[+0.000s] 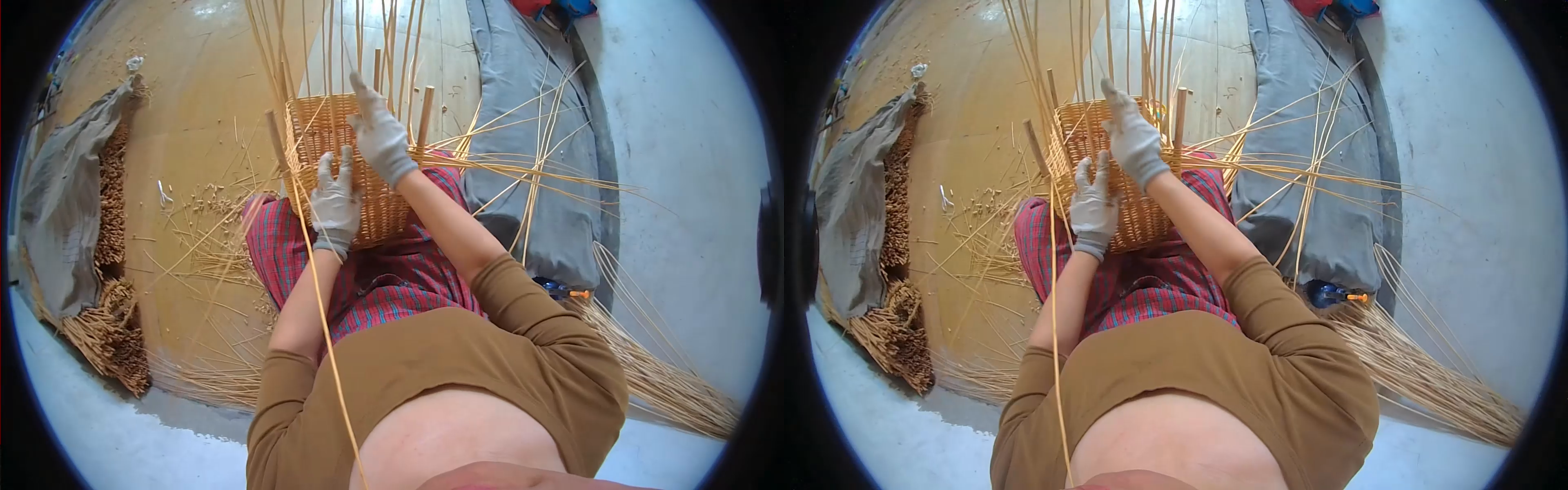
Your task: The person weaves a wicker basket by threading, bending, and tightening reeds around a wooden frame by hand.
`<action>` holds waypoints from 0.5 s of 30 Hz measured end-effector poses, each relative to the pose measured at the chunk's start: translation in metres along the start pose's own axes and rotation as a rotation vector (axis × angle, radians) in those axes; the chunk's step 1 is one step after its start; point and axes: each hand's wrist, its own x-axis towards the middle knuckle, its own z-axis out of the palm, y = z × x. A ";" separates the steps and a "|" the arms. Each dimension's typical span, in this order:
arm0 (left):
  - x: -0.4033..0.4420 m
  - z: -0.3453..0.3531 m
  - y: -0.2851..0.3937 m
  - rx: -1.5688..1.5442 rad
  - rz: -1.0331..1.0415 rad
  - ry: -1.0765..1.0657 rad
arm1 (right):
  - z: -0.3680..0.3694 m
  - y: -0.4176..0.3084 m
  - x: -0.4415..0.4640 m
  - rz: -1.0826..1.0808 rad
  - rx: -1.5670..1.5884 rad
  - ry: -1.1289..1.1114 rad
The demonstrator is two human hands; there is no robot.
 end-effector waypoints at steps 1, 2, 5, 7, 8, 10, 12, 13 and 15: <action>0.003 0.003 -0.006 0.088 0.075 0.060 | 0.000 0.005 0.002 0.216 0.220 -0.008; 0.002 0.005 -0.010 0.087 0.073 0.063 | 0.000 0.009 0.005 0.425 0.442 -0.012; 0.004 0.007 -0.015 0.209 0.189 0.077 | -0.044 0.045 -0.067 0.473 0.300 0.112; 0.020 0.006 0.006 0.076 0.306 0.151 | -0.054 0.058 -0.085 0.347 0.226 0.137; 0.018 0.005 0.021 -0.053 0.410 0.192 | -0.061 0.064 -0.098 0.252 0.156 0.141; 0.016 0.011 0.052 -0.123 0.401 0.076 | -0.083 0.036 -0.050 0.349 0.052 0.044; 0.022 0.032 0.065 0.078 0.197 -0.112 | -0.081 0.037 -0.002 -0.044 -0.509 0.125; 0.028 0.040 0.057 0.097 0.300 -0.061 | -0.084 0.038 -0.003 -0.049 -0.514 0.129; 0.033 0.045 0.052 0.095 0.291 -0.115 | -0.089 0.038 -0.011 -0.061 -0.483 0.321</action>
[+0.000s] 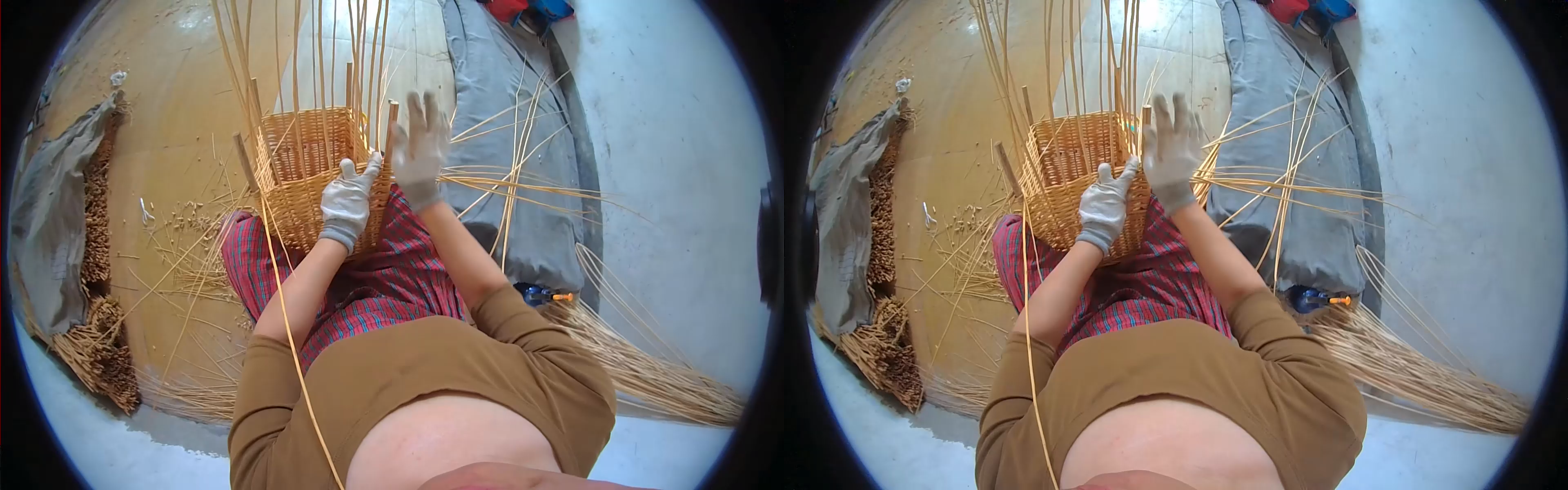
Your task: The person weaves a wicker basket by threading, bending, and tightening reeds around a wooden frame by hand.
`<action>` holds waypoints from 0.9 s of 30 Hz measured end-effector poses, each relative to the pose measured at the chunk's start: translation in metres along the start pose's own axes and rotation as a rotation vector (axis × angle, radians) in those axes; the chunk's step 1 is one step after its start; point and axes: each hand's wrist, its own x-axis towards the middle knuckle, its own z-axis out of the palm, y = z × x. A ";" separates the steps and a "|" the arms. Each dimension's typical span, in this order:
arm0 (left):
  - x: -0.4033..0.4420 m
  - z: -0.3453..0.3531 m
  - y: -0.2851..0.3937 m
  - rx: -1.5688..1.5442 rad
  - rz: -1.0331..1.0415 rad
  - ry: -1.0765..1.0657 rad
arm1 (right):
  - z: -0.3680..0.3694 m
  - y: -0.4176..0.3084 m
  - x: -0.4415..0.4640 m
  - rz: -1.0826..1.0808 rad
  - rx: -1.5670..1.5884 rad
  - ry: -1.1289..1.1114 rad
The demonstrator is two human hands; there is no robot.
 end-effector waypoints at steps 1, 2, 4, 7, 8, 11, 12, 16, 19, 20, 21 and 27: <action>-0.003 -0.004 -0.001 -0.004 0.000 -0.074 | -0.003 0.002 -0.016 -0.003 0.004 0.003; -0.010 -0.021 0.000 -0.126 0.048 0.054 | -0.006 0.006 -0.043 0.075 -0.029 -0.339; -0.025 -0.021 -0.016 -0.383 0.117 0.285 | -0.003 0.022 -0.078 0.028 0.119 -0.384; -0.074 0.012 -0.080 -0.840 -0.423 0.491 | -0.011 0.017 -0.072 0.221 0.197 -0.332; -0.082 -0.001 -0.086 -0.678 -0.578 0.593 | -0.014 0.007 -0.067 0.302 0.395 -0.232; -0.081 -0.006 -0.134 -0.866 -0.498 0.721 | -0.017 -0.039 -0.070 0.090 0.578 -0.281; -0.081 -0.015 -0.133 -0.811 -0.596 0.604 | -0.021 -0.062 -0.075 0.080 0.805 -0.468; -0.078 -0.024 -0.128 -1.157 -0.560 0.655 | -0.028 -0.152 -0.085 -0.205 0.837 -0.754; -0.081 -0.027 -0.117 -1.616 -0.513 0.692 | -0.032 -0.185 -0.063 -0.345 0.889 -0.668; -0.083 -0.029 -0.114 -1.847 -0.481 0.702 | -0.034 -0.177 -0.068 -0.305 0.926 -0.638; -0.092 -0.032 -0.114 -1.850 -0.470 0.702 | -0.034 -0.160 -0.076 -0.272 0.961 -0.605; -0.096 -0.056 -0.086 -0.192 -0.094 0.330 | 0.028 -0.080 -0.078 1.198 1.269 -0.723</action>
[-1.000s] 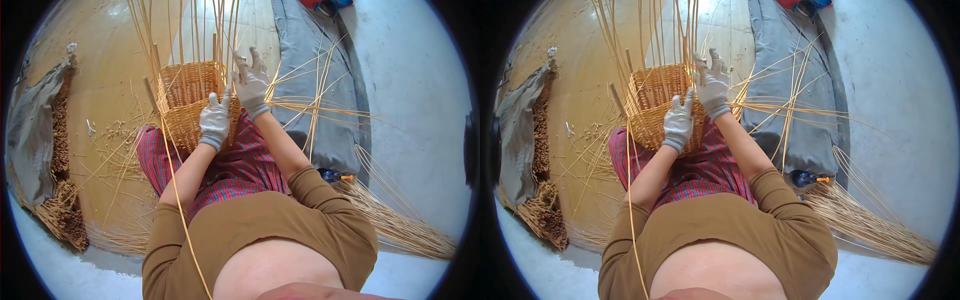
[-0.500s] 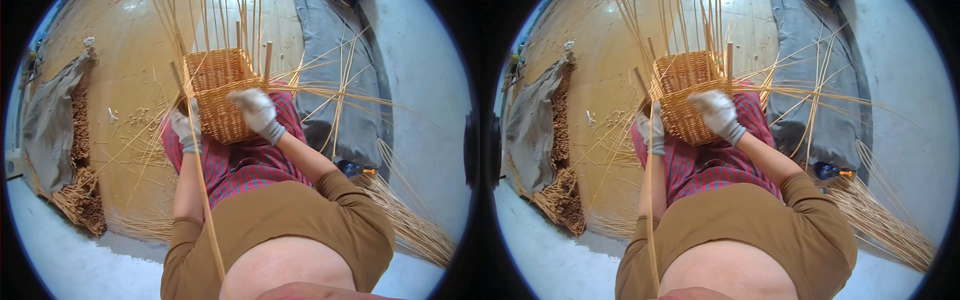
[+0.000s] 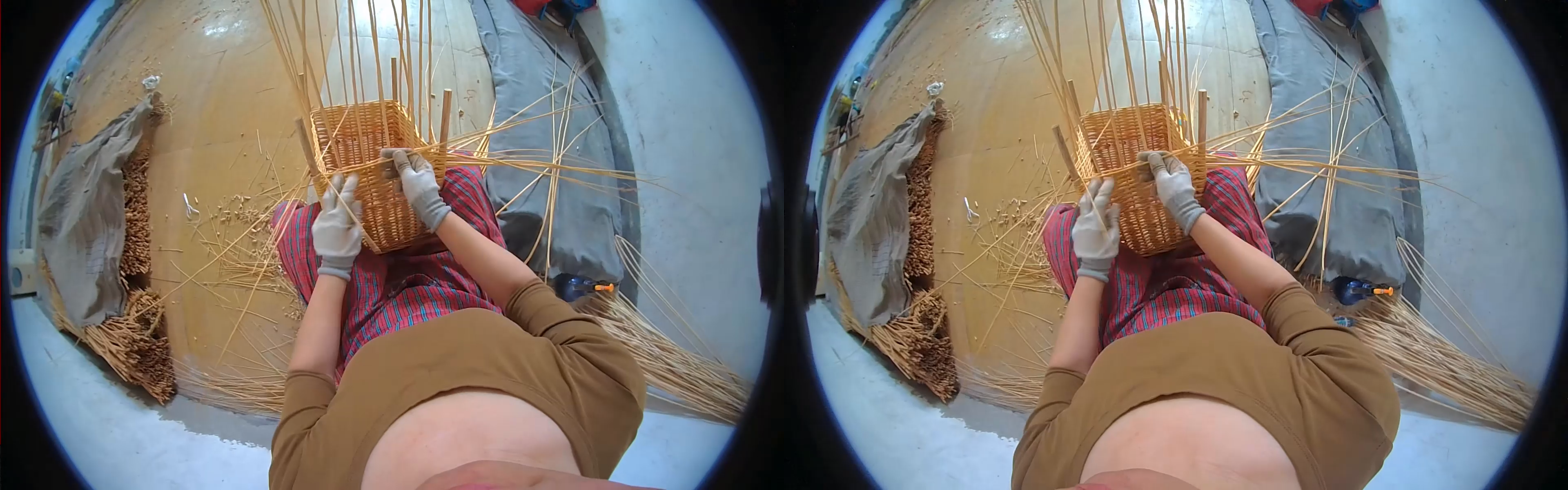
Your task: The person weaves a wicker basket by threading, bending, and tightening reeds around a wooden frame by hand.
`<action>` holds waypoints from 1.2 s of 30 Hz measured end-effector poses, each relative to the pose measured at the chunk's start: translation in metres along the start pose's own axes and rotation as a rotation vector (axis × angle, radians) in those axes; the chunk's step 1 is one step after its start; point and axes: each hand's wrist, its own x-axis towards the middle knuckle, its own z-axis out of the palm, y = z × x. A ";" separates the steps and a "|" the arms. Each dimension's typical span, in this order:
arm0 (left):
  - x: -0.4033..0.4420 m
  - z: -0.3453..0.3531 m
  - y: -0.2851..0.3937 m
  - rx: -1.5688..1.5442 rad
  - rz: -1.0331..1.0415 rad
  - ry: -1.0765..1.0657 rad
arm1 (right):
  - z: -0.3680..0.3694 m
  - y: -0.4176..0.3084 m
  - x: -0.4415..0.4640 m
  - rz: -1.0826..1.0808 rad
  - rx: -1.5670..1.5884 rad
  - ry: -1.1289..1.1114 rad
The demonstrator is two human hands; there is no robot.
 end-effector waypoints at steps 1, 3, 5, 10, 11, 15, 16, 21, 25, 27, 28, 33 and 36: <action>0.008 0.004 0.003 0.066 -0.087 -0.138 | 0.005 0.000 0.008 -0.139 -0.054 0.036; 0.015 0.017 0.001 0.126 -0.134 -0.168 | 0.019 -0.013 0.035 -0.661 -0.444 0.092; 0.021 0.022 0.008 0.199 -0.265 -0.325 | 0.052 -0.058 0.041 -0.983 -0.947 0.138; 0.020 0.026 -0.004 0.353 -0.145 -0.225 | 0.049 -0.084 0.059 -0.741 -0.322 0.068; 0.017 0.030 -0.010 0.405 -0.084 -0.178 | 0.019 -0.061 0.045 -0.870 -0.094 0.051; 0.038 0.040 0.019 0.268 0.084 -0.040 | -0.050 -0.005 0.018 -0.560 -0.174 0.348; 0.042 0.035 0.034 0.062 0.164 -0.008 | -0.051 -0.015 0.009 -0.602 -0.404 0.380; 0.045 0.067 0.065 0.182 -0.070 -0.212 | -0.008 -0.081 0.080 -1.019 -0.658 0.202; 0.046 0.070 0.059 0.280 -0.027 -0.284 | -0.086 -0.068 0.003 -0.748 -0.301 0.120; 0.049 0.078 0.059 0.326 -0.023 -0.306 | -0.139 -0.014 -0.028 -0.641 -0.229 0.289; 0.047 0.080 0.060 0.316 -0.017 -0.320 | -0.142 -0.008 -0.045 -0.546 -0.284 0.450; 0.011 0.052 0.023 -0.316 0.016 0.137 | -0.025 -0.011 -0.059 -0.735 -0.579 -0.087; -0.035 0.072 -0.074 -0.849 -0.334 0.426 | 0.067 -0.016 -0.063 -1.002 -0.727 -0.334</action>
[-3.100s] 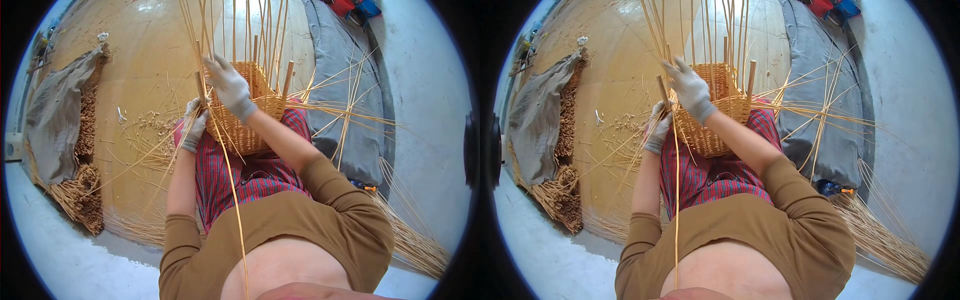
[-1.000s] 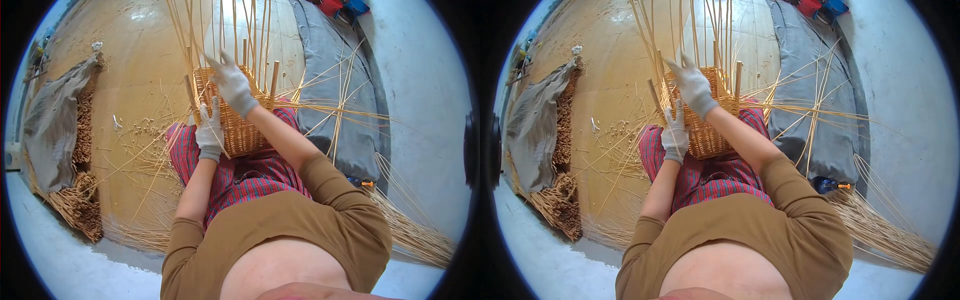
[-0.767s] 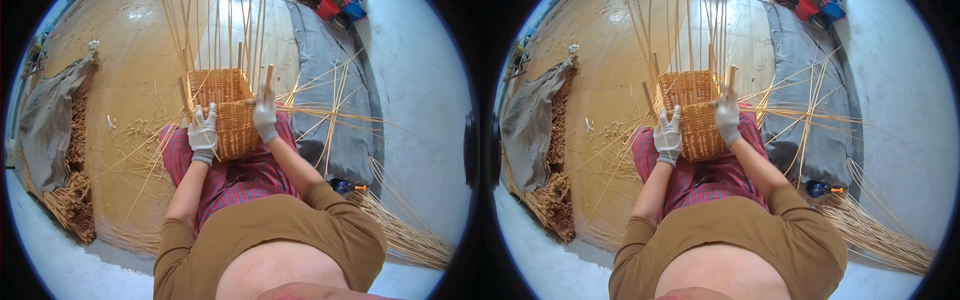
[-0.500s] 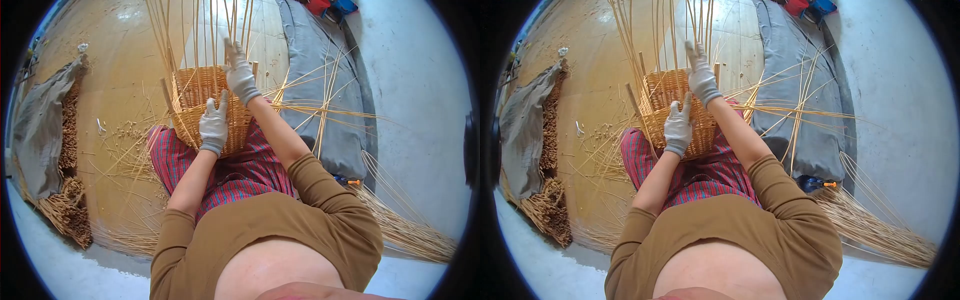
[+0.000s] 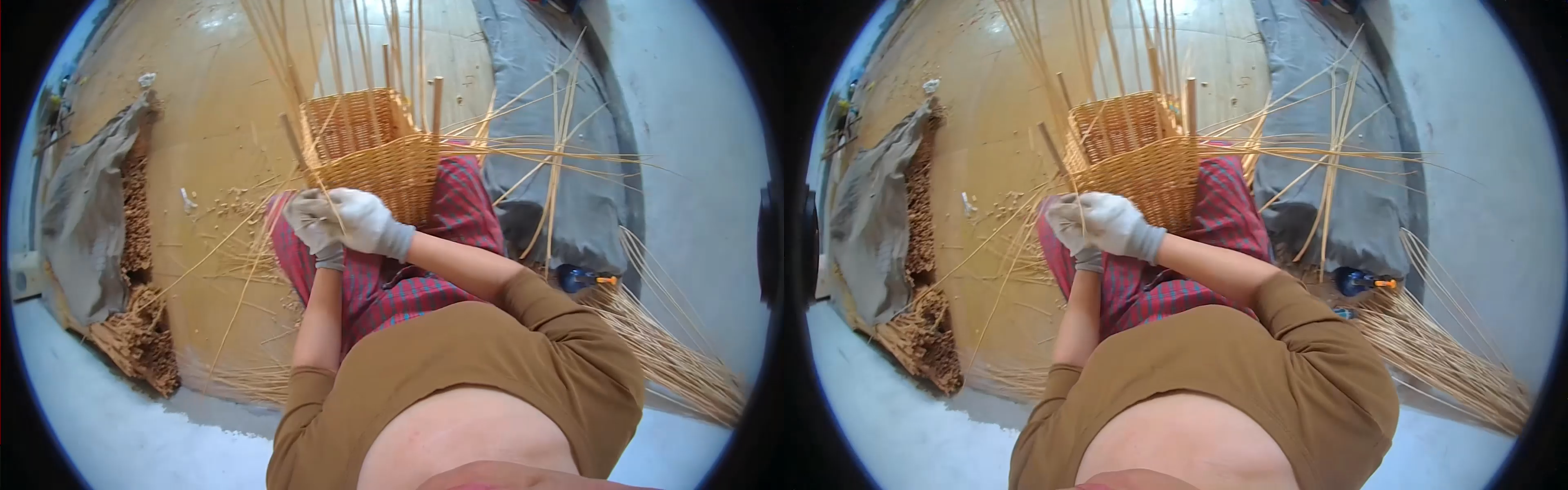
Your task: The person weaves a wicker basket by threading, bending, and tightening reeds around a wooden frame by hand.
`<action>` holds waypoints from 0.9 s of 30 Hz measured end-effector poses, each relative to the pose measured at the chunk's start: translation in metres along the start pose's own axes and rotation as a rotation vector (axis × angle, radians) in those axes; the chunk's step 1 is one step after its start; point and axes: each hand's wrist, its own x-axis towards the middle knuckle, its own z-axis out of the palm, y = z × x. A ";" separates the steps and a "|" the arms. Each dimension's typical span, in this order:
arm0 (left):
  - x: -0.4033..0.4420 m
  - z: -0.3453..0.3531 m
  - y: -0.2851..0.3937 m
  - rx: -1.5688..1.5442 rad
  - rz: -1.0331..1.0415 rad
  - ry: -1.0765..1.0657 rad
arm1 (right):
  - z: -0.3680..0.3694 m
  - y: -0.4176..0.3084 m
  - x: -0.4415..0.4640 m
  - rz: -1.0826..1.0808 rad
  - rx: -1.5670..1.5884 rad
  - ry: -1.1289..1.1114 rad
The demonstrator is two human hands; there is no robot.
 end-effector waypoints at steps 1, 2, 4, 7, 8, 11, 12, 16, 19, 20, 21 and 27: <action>0.010 -0.008 0.009 0.024 0.006 0.005 | 0.018 -0.008 0.015 0.033 -0.063 -0.114; 0.021 -0.012 0.017 -0.032 -0.056 -0.016 | 0.029 -0.015 0.025 0.065 -0.133 -0.234; 0.044 -0.014 0.043 -0.149 -0.194 -0.069 | 0.040 -0.020 0.018 0.072 -0.174 -0.310; 0.080 -0.006 0.045 -0.045 -0.126 -0.250 | 0.021 -0.003 -0.011 0.022 -0.148 -0.248; 0.087 -0.005 0.043 0.133 0.003 -0.391 | 0.009 0.005 -0.026 -0.028 -0.046 -0.119; 0.098 -0.006 0.040 0.269 -0.014 -0.532 | -0.017 0.049 -0.031 0.464 0.448 0.274; 0.096 -0.008 0.036 0.285 -0.078 -0.568 | -0.021 0.065 -0.028 0.757 0.725 0.347; 0.089 -0.001 0.038 0.049 -0.286 -0.469 | -0.018 0.094 -0.015 1.068 0.799 0.368; 0.080 0.010 0.024 0.001 -0.273 -0.337 | 0.001 0.087 0.010 0.497 0.461 0.569; 0.078 0.013 0.016 -0.060 -0.363 -0.296 | -0.003 0.082 0.039 0.238 0.146 0.451; 0.074 0.019 0.022 -0.051 -0.347 -0.221 | -0.009 0.077 0.069 -0.019 -0.165 0.325; 0.048 0.042 0.038 -0.225 -0.306 0.123 | -0.020 0.098 0.011 0.311 0.563 0.498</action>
